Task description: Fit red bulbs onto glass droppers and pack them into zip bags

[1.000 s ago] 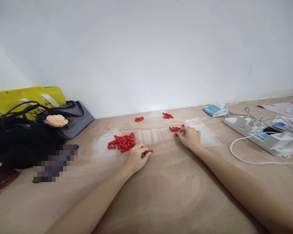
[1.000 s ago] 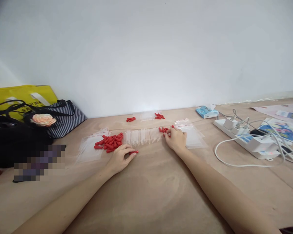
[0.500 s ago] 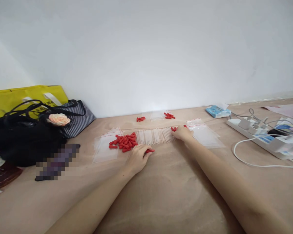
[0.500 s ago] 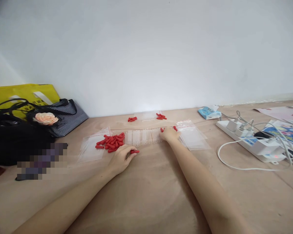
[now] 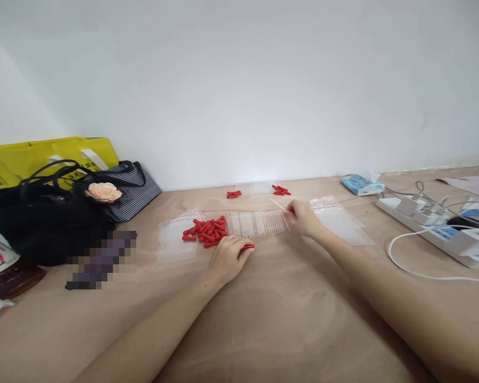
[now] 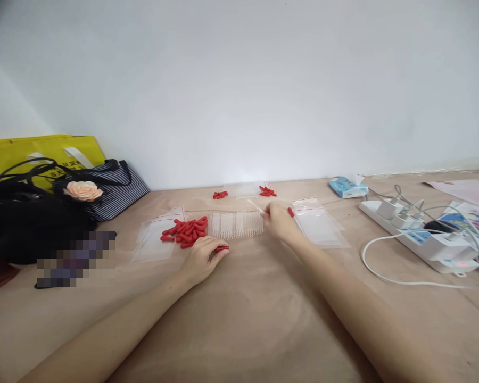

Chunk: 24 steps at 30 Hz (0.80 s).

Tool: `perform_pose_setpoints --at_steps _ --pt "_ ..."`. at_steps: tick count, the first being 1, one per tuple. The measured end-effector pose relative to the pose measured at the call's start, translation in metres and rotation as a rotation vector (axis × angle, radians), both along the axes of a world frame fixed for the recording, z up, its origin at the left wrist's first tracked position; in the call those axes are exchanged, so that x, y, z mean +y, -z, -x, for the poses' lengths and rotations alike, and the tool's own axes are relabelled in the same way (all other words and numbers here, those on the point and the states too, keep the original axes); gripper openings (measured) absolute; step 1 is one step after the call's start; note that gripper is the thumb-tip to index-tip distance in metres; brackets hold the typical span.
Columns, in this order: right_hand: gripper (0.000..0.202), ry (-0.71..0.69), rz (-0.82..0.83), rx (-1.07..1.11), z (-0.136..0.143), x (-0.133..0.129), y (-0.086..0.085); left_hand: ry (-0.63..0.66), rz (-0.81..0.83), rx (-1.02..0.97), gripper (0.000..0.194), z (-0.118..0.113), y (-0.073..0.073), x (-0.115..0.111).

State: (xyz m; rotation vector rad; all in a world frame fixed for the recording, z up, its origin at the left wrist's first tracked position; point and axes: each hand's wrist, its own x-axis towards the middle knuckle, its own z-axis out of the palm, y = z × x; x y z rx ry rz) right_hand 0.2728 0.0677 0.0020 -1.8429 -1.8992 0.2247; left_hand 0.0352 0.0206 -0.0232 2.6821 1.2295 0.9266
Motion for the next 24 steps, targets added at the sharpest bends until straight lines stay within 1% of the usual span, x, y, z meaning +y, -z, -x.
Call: perform_pose_setpoints --at_steps 3,4,6,9,12,17,21,24 --pt "0.013 -0.354 -0.272 0.113 -0.001 -0.023 0.015 -0.017 0.004 0.008 0.013 0.000 0.001 0.001" --pt "0.014 -0.430 -0.340 0.112 0.000 -0.031 0.021 -0.015 0.000 0.006 0.014 0.000 0.001 0.001" --pt "0.021 -0.504 -0.441 0.051 0.004 -0.043 0.032 -0.003 -0.014 -0.006 0.017 0.000 0.002 0.002" --pt "0.035 -0.533 -0.509 -0.053 0.011 -0.053 0.041 0.013 -0.032 -0.023 0.019 0.001 0.003 0.002" --pt "0.041 -0.531 -0.525 -0.077 0.017 -0.056 0.043 0.010 -0.036 -0.025 0.020 0.002 0.004 0.003" --pt "0.043 -0.529 -0.518 -0.089 0.019 -0.059 0.045 -0.012 -0.048 -0.026 0.023 0.003 0.004 0.004" --pt "0.043 -0.576 -0.558 -0.133 0.020 -0.060 0.044 -0.031 -0.049 -0.020 0.022 0.003 0.005 0.004" --pt "0.041 -0.593 -0.574 -0.127 0.021 -0.061 0.042 -0.040 -0.046 -0.028 0.022 0.003 0.004 0.003"
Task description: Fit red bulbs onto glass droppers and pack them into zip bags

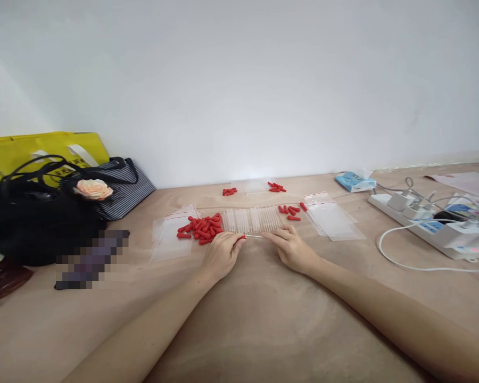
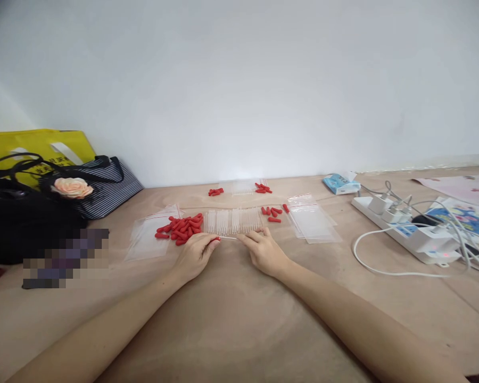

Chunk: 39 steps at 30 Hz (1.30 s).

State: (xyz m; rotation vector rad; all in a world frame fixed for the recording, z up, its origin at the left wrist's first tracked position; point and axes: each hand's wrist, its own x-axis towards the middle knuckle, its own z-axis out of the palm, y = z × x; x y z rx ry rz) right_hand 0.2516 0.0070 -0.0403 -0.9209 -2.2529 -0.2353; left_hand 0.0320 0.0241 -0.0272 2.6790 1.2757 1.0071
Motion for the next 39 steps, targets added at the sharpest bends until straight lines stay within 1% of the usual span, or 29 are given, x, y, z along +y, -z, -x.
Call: perform_pose_setpoints --at_steps 4,6,12,21,27,29,39 --pt "0.027 -0.018 0.035 0.056 0.0017 -0.0009 -0.0033 0.025 0.010 -0.029 0.021 -0.0005 -0.0022 -0.0006" --pt "0.024 -0.042 0.049 0.077 0.0025 -0.0012 -0.0043 0.038 0.012 -0.045 0.021 -0.0007 -0.0031 -0.0011" --pt "0.020 -0.126 0.011 0.106 0.0031 -0.0016 -0.0028 0.067 0.030 -0.070 0.020 -0.0023 -0.0054 -0.0036" --pt "0.023 -0.192 -0.034 0.105 0.0029 -0.0014 -0.0036 0.090 0.019 -0.059 0.022 -0.0033 -0.0055 -0.0045" --pt "0.023 -0.207 -0.005 0.050 -0.0037 -0.0013 -0.0064 0.179 -0.019 0.024 0.021 -0.0037 -0.0057 -0.0064" --pt "0.022 -0.207 0.011 0.031 -0.0046 -0.0009 -0.0077 0.190 -0.028 0.054 0.021 -0.0044 -0.0059 -0.0072" --pt "0.020 -0.152 0.094 -0.015 0.0011 0.0013 -0.0097 0.272 -0.086 0.102 0.024 -0.0077 -0.0078 -0.0055"
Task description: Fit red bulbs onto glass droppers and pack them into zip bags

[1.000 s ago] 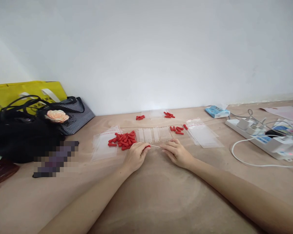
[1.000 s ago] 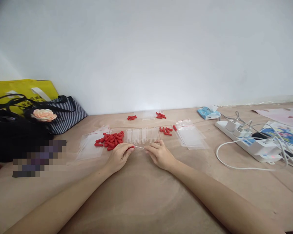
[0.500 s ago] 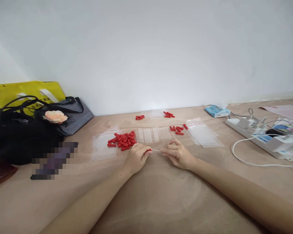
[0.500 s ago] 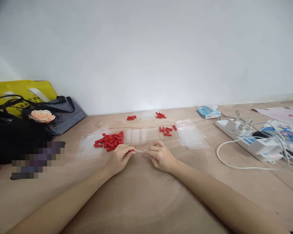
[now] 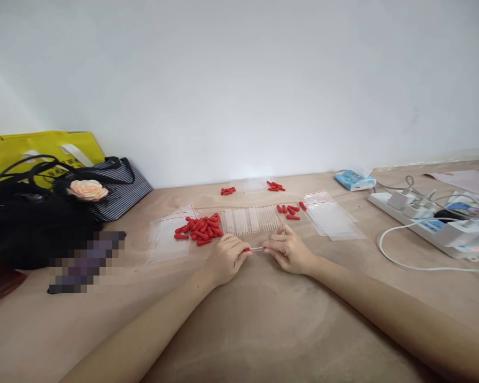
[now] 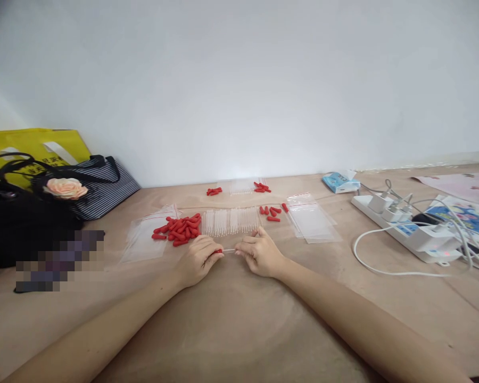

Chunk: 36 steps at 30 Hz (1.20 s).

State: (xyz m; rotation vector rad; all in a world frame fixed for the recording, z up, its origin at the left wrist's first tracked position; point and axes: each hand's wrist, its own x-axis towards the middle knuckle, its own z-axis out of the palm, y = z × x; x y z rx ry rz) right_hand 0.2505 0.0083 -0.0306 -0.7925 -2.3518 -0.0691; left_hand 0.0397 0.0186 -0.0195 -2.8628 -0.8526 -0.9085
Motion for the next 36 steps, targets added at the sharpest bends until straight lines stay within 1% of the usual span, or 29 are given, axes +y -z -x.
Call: perform_pose_setpoints --at_steps 4,10,17,20,25,26,28,30,31,32,34,36 --pt "0.020 0.006 0.027 0.010 0.003 0.000 -0.001 0.008 -0.025 0.010 0.025 -0.001 -0.001 0.000" --pt "0.021 0.016 0.047 0.003 0.005 -0.001 -0.001 -0.011 0.011 0.016 0.028 -0.001 -0.002 -0.002" --pt "0.022 0.026 0.035 -0.018 0.003 -0.002 -0.004 -0.061 0.017 -0.004 0.021 0.008 -0.004 0.000" --pt "0.021 0.054 -0.022 -0.039 0.002 -0.003 -0.005 -0.059 0.012 0.005 0.019 0.011 -0.004 0.001" --pt "0.019 0.126 -0.186 -0.134 0.004 -0.005 -0.008 -0.024 -0.015 -0.015 0.019 0.010 -0.004 0.001" --pt "0.020 0.135 -0.208 -0.149 0.004 -0.005 -0.008 -0.036 -0.017 -0.027 0.017 0.011 -0.004 0.001" --pt "0.021 0.171 -0.223 -0.152 0.002 -0.005 -0.009 -0.103 -0.018 -0.066 0.015 0.011 -0.004 0.001" --pt "0.021 0.266 -0.203 -0.104 -0.005 0.000 -0.010 -0.200 -0.015 -0.095 0.028 0.013 -0.004 0.002" --pt "0.022 0.345 -0.180 -0.058 -0.010 0.003 -0.010 -0.241 -0.010 -0.099 0.034 0.014 -0.004 0.003" --pt "0.022 0.443 -0.148 -0.002 -0.017 0.008 -0.010 -0.269 -0.004 -0.093 0.036 0.014 -0.004 0.003" --pt "0.024 0.680 -0.052 0.125 -0.034 0.019 -0.010 -0.286 0.010 -0.064 0.030 0.016 -0.003 0.004" --pt "0.026 0.906 0.083 0.210 -0.053 0.030 -0.010 -0.281 0.013 -0.045 0.021 0.016 -0.002 0.004"
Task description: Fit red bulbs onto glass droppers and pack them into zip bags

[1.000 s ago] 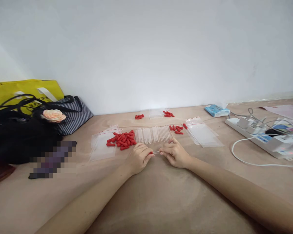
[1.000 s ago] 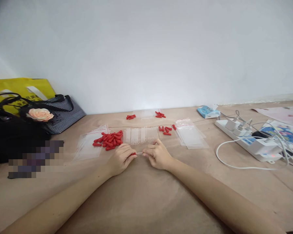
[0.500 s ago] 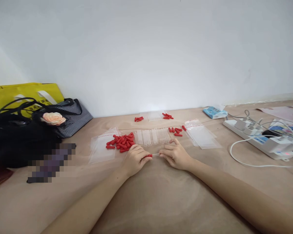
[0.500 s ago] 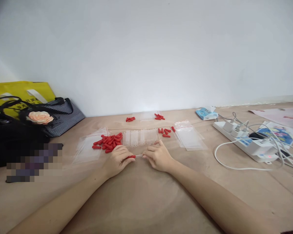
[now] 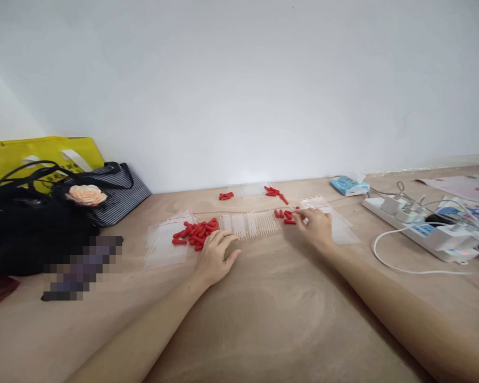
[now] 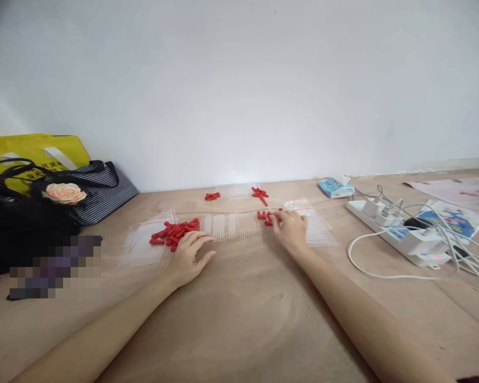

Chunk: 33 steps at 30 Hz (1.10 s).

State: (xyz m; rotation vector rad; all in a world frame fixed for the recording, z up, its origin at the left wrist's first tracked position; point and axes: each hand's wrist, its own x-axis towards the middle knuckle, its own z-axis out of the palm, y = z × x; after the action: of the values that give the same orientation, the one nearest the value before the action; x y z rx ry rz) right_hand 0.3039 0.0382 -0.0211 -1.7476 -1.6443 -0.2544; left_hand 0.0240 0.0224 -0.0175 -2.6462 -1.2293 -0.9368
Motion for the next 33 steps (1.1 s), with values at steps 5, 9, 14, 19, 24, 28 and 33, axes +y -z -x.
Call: perform_pose_setpoints --at_steps 5,9,14,19,24,28,33 --pt "0.031 0.266 0.274 0.119 -0.036 0.016 0.004 0.006 0.005 0.000 0.010 -0.001 0.002 0.000" --pt "0.032 0.322 0.395 0.135 -0.043 0.019 0.006 0.014 0.011 -0.007 0.009 -0.001 0.002 0.001" --pt "0.034 0.314 0.469 0.117 -0.043 0.020 0.006 0.021 0.023 -0.005 0.008 0.000 0.002 0.001" --pt "0.033 0.304 0.468 0.104 -0.042 0.019 0.006 0.031 0.042 -0.002 0.008 0.000 0.000 0.001" --pt "0.032 0.269 0.391 0.064 -0.035 0.016 0.005 0.026 0.053 -0.003 0.008 -0.001 0.000 0.001" --pt "0.028 0.167 0.314 0.024 -0.019 0.013 0.004 -0.009 0.035 0.003 0.010 -0.003 0.000 -0.001" --pt "0.022 0.031 0.297 -0.037 0.004 0.013 0.002 -0.227 -0.079 0.043 0.015 0.001 -0.008 0.001"
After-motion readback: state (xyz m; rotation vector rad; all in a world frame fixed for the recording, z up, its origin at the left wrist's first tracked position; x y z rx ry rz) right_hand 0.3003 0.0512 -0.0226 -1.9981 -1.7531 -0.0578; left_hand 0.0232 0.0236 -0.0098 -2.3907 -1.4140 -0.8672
